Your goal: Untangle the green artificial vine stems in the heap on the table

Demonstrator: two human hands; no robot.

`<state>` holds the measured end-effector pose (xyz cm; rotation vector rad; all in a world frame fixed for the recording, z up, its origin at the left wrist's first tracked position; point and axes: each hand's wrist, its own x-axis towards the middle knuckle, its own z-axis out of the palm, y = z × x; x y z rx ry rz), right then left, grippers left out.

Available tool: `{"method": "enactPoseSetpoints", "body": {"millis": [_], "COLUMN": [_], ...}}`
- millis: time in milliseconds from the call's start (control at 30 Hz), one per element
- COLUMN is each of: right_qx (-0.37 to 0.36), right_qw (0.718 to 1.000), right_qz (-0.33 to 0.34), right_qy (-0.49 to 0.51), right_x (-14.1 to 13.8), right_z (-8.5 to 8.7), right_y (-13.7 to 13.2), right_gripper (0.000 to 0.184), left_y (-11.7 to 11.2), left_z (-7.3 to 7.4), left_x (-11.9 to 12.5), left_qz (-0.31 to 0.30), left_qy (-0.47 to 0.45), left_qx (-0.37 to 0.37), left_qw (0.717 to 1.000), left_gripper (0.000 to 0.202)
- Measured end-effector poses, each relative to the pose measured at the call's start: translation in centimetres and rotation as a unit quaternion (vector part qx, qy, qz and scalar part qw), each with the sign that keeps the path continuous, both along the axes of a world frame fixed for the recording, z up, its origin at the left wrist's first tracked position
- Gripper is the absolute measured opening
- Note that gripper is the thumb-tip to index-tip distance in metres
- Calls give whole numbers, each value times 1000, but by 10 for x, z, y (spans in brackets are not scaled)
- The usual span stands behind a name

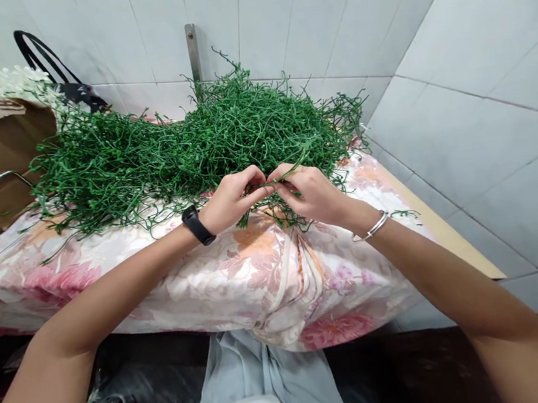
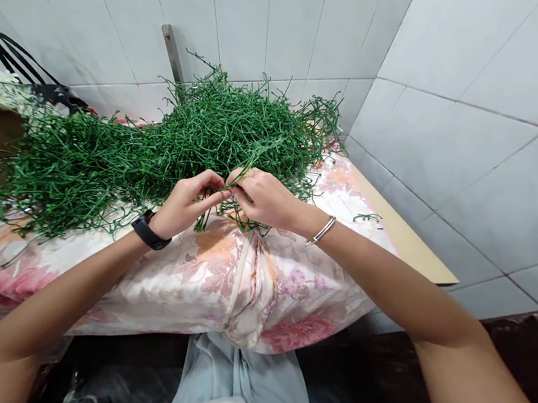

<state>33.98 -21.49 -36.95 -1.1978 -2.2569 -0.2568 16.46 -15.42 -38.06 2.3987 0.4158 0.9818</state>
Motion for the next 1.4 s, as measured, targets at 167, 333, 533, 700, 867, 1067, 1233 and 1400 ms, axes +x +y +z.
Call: {"method": "enactPoseSetpoints", "body": {"millis": [167, 333, 533, 700, 867, 1067, 1233, 1400], "right_qx": [-38, -153, -218, -216, -153, -178, -236, -280], "right_qw": [997, 969, 915, 918, 969, 970, 953, 944], "right_qz": [29, 61, 121, 109, 64, 81, 111, 123], "right_qy": [54, 187, 318, 316, 184, 142, 154, 128], "right_x": [-4, -4, -2, -2, 2, 9, 15, 17], "right_z": [6, 12, 17, 20, 24, 29, 32, 37], "right_y": [-6, -10, -11, -13, -13, -13, -14, -15], "right_gripper": [20, 23, 22, 23, 21, 24, 23, 23], "left_y": [1, 1, -2, -4, -2, -2, -2, -4], "left_z": [1, 7, 12, 15, 13, 7, 6, 8], "left_x": [-1, -3, -5, -8, -9, -6, -7, -7], "left_qz": [-52, -118, -155, -150, -125, -141, -155, -176], "left_qy": [-35, -59, -114, -95, -58, -42, -11, 29], "left_qx": [-92, -196, -249, -209, -171, -168, -165, -163], "left_qw": [994, 972, 949, 962, 976, 975, 974, 970], "left_gripper": [18, 23, 19, 20, 21, 22, 25, 25]}}
